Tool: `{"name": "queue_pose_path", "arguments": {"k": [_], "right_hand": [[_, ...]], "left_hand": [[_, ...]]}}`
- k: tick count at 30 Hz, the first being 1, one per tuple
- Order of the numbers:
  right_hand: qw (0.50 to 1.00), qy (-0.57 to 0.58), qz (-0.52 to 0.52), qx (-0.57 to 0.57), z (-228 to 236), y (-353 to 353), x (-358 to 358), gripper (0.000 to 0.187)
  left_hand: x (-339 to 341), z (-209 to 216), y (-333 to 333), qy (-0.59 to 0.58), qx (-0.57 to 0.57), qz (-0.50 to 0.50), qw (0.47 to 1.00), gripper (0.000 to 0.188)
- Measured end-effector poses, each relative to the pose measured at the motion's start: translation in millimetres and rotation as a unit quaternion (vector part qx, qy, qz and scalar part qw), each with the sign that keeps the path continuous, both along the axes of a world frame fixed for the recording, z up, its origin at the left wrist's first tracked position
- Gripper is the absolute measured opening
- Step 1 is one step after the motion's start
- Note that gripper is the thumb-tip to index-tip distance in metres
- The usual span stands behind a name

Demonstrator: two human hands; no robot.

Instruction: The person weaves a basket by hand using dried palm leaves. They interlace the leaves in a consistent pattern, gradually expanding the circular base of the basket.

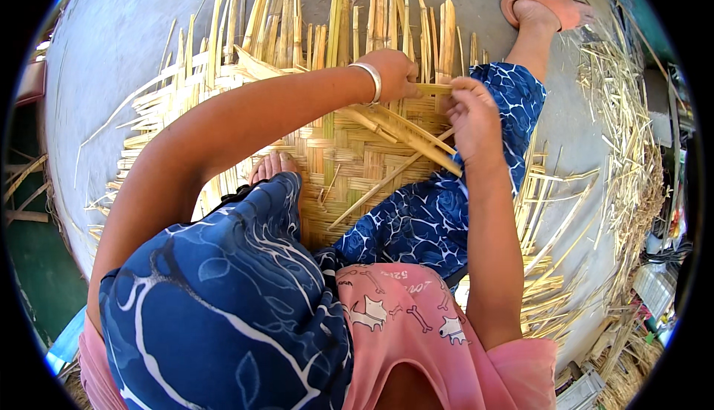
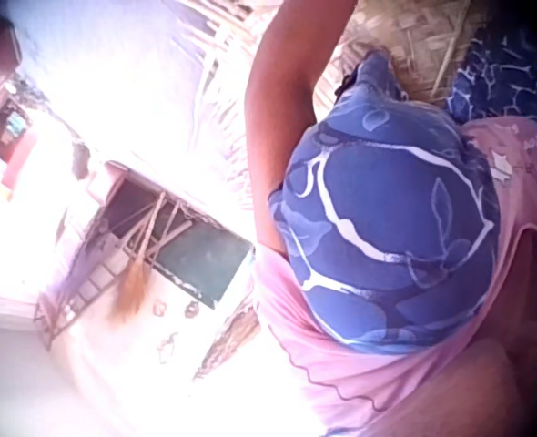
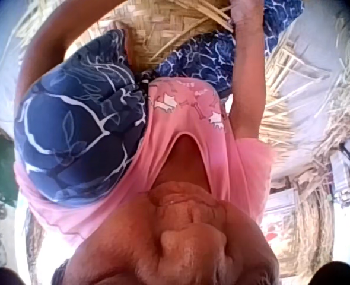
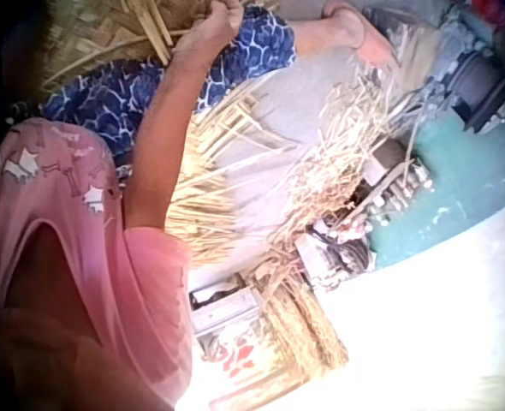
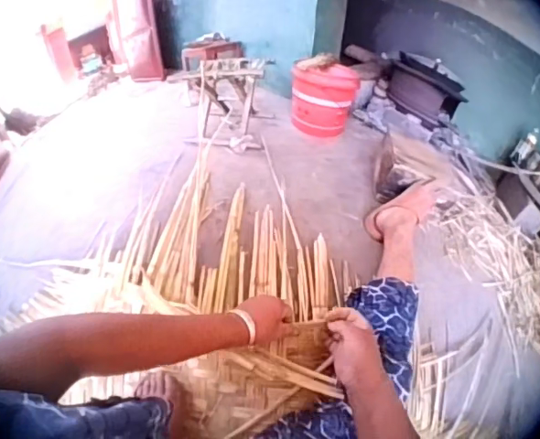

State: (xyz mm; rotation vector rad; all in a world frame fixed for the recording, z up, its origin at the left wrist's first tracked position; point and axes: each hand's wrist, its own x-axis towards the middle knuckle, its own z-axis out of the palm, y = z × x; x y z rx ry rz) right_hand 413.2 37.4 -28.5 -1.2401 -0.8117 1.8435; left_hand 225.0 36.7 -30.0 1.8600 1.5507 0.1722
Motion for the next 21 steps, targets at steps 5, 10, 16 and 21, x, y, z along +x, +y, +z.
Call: {"name": "queue_pose_path", "arguments": {"k": [5, 10, 16, 21], "right_hand": [[0.984, -0.156, -0.004, 0.082, -27.2, 60.6, 10.5, 0.023], [0.947, -0.296, 0.112, 0.052, -28.7, 82.0, -7.5, 0.03], [0.981, -0.1, 0.161, 0.034, -29.1, 83.6, -1.9, 0.035], [0.973, -0.068, 0.219, -0.025, -25.5, 82.5, 0.0, 0.036]], "left_hand": [[10.3, 3.1, -5.8, 0.013, -0.002, 0.09, 0.996, 0.026], [12.8, -3.8, -9.4, 0.004, 0.037, 0.16, 0.986, 0.026], [11.3, -12.0, -13.6, -0.039, 0.083, 0.209, 0.974, 0.025], [8.7, -11.3, -16.8, -0.057, 0.095, 0.211, 0.971, 0.027]]}}
